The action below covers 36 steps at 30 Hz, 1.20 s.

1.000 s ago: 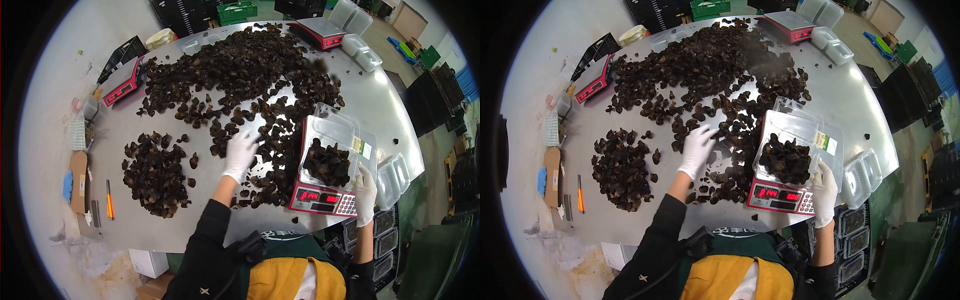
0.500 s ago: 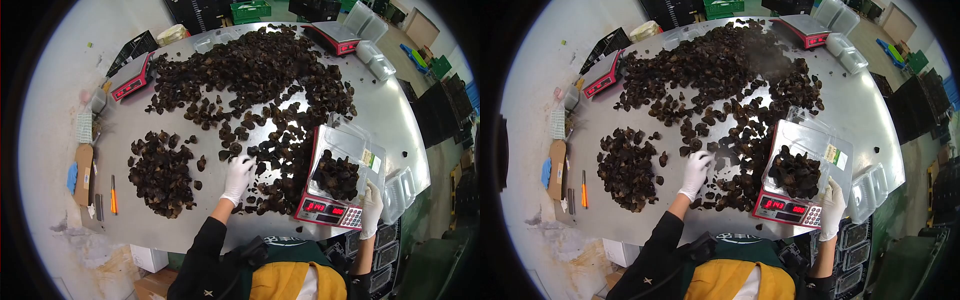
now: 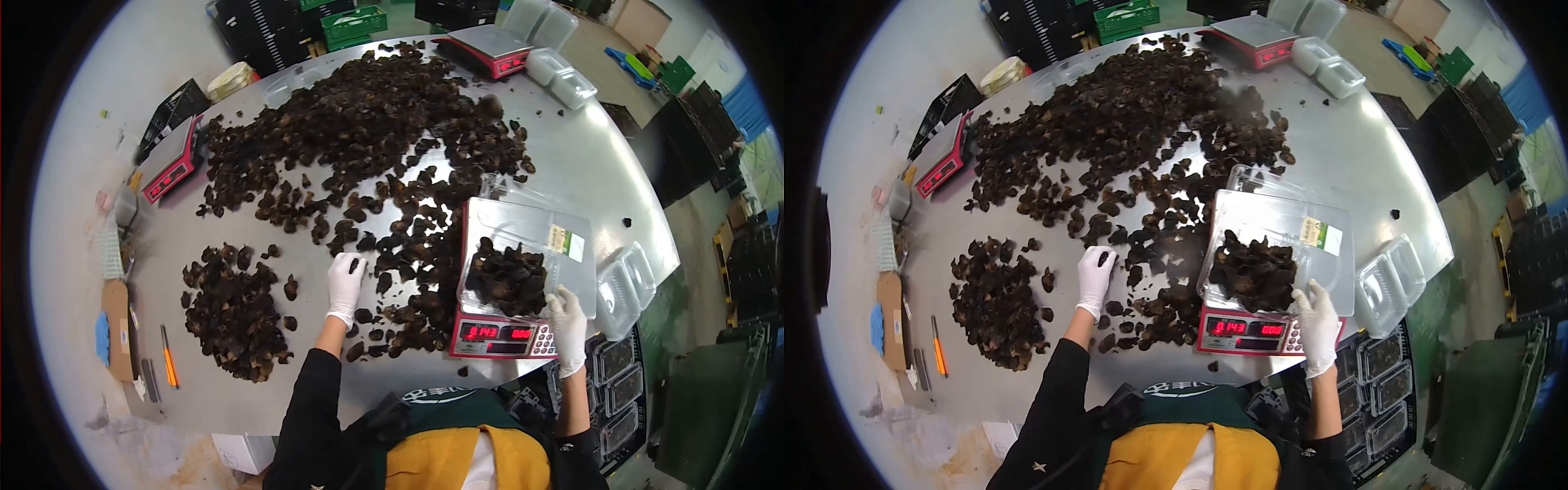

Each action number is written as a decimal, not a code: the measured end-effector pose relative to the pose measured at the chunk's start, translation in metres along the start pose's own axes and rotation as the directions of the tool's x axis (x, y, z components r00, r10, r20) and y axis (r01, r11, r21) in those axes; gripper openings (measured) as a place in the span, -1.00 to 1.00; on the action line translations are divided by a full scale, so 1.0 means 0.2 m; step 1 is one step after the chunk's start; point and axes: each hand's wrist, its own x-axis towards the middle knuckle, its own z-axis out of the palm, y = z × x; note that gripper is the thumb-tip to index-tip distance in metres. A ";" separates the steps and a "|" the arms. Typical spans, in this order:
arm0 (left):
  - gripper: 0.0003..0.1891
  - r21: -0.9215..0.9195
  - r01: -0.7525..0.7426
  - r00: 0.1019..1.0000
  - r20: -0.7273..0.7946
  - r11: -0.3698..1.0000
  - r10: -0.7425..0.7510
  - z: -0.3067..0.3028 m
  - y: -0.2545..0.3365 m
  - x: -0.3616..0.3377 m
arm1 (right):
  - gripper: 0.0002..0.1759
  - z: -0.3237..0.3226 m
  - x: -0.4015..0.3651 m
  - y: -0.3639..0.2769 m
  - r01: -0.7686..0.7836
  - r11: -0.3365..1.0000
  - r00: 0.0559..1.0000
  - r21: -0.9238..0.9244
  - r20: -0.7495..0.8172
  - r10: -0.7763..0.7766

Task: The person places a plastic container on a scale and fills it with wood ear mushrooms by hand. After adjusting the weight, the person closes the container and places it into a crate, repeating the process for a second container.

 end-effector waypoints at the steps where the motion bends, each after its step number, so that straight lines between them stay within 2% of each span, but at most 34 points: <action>1: -0.92 -0.131 -0.063 0.998 0.008 0.989 0.065 0.01 0.15 0.01 | -0.53 0.00 -0.02 -0.09 -0.117 0.990 0.991 0.081 0.079 0.111; 2: -0.92 -0.256 -0.120 0.992 0.009 0.959 0.126 0.03 0.30 0.02 | -0.53 -0.01 -0.04 -0.15 -0.238 0.959 0.962 0.152 0.171 0.211; 3: -0.93 -0.355 -0.123 0.988 0.041 0.927 0.147 0.06 0.47 0.01 | -0.52 0.06 0.00 0.06 -0.058 0.977 0.991 0.208 0.129 0.031; 4: -0.93 -0.447 -0.121 0.983 0.068 0.886 0.168 0.10 0.64 0.00 | -0.52 0.06 0.00 0.05 -0.058 0.976 0.991 0.209 0.133 0.030; 5: -0.91 -0.392 -0.290 0.947 0.015 0.873 0.321 0.11 0.81 -0.01 | -0.52 0.05 -0.01 0.02 -0.093 0.969 0.989 0.227 0.136 0.063; 6: -0.81 -0.397 -0.333 0.921 0.058 0.855 0.385 0.18 0.88 -0.03 | -0.52 0.07 -0.01 0.00 -0.126 0.961 0.986 0.247 0.142 0.093; 7: -0.75 -0.318 -0.375 0.881 0.171 0.871 0.441 0.20 0.98 -0.04 | -0.52 0.08 0.00 0.01 -0.112 0.958 0.988 0.265 0.128 0.081; 8: -0.68 -0.242 -0.422 0.829 0.287 0.874 0.480 0.21 1.06 -0.04 | -0.53 0.06 -0.02 -0.05 -0.183 0.938 0.975 0.295 0.176 0.135; 10: -0.58 -0.158 -0.606 0.748 0.222 0.780 0.626 0.24 1.13 -0.07 | -0.54 0.05 -0.02 -0.06 -0.096 0.981 0.989 0.169 0.126 0.075; 11: -0.59 -0.156 -0.683 0.708 0.104 0.714 0.699 0.24 1.13 -0.07 | -0.54 0.04 -0.02 -0.07 -0.093 0.981 0.989 0.171 0.129 0.071; 12: -0.59 -0.153 -0.684 0.707 0.105 0.713 0.700 0.22 1.12 -0.04 | -0.55 0.01 -0.02 -0.11 -0.156 0.972 0.980 0.176 0.147 0.130; 14: -0.69 -0.251 -0.513 0.798 0.214 0.821 0.564 0.11 1.04 0.07 | -0.57 0.01 -0.02 -0.05 -0.227 0.957 0.966 0.180 0.166 0.198; 16: -0.77 0.058 -0.524 0.852 0.026 0.850 0.523 0.15 0.72 0.18 | -0.60 0.03 0.02 0.15 0.098 0.995 0.994 0.035 -0.049 -0.096; 17: -0.80 0.119 -0.410 0.911 0.025 0.904 0.411 0.10 0.60 0.22 | -0.62 0.00 0.01 0.12 0.099 0.995 0.992 0.018 -0.077 -0.097; 18: -0.78 0.323 -0.351 0.935 0.067 0.879 0.348 0.08 0.40 0.27 | -0.62 -0.02 0.01 0.08 0.091 0.996 0.992 0.015 -0.087 -0.090; 20: -0.74 0.511 -0.271 0.961 0.101 0.816 0.256 0.04 0.10 0.32 | -0.63 -0.06 0.00 0.03 0.020 0.997 0.998 0.073 -0.061 -0.015; 21: -0.74 0.578 -0.266 0.963 0.196 0.771 0.185 0.03 -0.03 0.32 | -0.64 -0.06 0.00 0.03 0.110 0.994 0.989 -0.019 -0.096 -0.111; 22: -0.75 0.533 -0.255 0.960 0.238 0.807 0.146 0.02 -0.12 0.32 | -0.64 -0.07 0.00 0.02 0.097 0.995 0.989 -0.026 -0.107 -0.100; 24: -0.75 0.443 -0.301 0.940 0.286 0.844 0.185 -0.05 -0.18 0.31 | -0.70 -0.05 -0.01 -0.03 0.086 0.985 0.991 0.150 -0.113 -0.070; 25: -0.76 0.427 -0.266 0.955 0.235 0.864 0.178 -0.12 -0.13 0.29 | -0.74 -0.04 -0.01 -0.06 0.280 0.959 0.941 0.040 -0.209 -0.266; 26: -0.77 0.411 -0.229 0.969 0.181 0.882 0.167 -0.21 -0.06 0.27 | -0.74 -0.04 -0.02 -0.08 0.278 0.960 0.942 0.039 -0.208 -0.265; 28: -0.74 0.566 -0.123 0.992 0.067 0.815 0.103 -0.41 -0.06 0.24 | -0.78 -0.06 -0.05 -0.11 0.291 0.957 0.954 0.011 -0.072 -0.290; 30: -0.67 0.739 0.047 0.996 0.014 0.672 -0.085 -0.58 -0.14 0.18 | -0.82 -0.06 -0.07 -0.16 0.233 0.969 0.972 0.080 -0.028 -0.232; 31: -0.67 0.740 0.050 0.996 0.012 0.670 -0.088 -0.61 -0.14 0.13 | -0.82 -0.06 -0.08 -0.18 0.373 0.928 0.928 -0.013 0.026 -0.373; 32: -0.65 0.734 0.042 0.999 -0.032 0.678 -0.027 -0.63 -0.14 0.09 | -0.80 -0.05 -0.07 -0.20 0.510 0.855 0.860 -0.094 0.090 -0.503; 33: -0.63 0.729 0.031 0.996 -0.076 0.684 0.036 -0.65 -0.14 0.06 | -0.72 -0.03 -0.07 -0.23 0.599 0.796 0.800 -0.084 0.104 -0.591; 34: -0.61 0.648 0.021 1.000 -0.030 0.762 -0.002 -0.64 -0.13 0.05 | -0.72 0.00 -0.06 -0.28 0.601 0.796 0.799 -0.079 0.104 -0.593; 36: -0.60 0.459 -0.082 0.996 0.055 0.885 0.064 -0.55 -0.08 0.01 | -0.57 0.02 -0.06 -0.39 0.611 0.736 0.788 -0.291 0.316 -0.529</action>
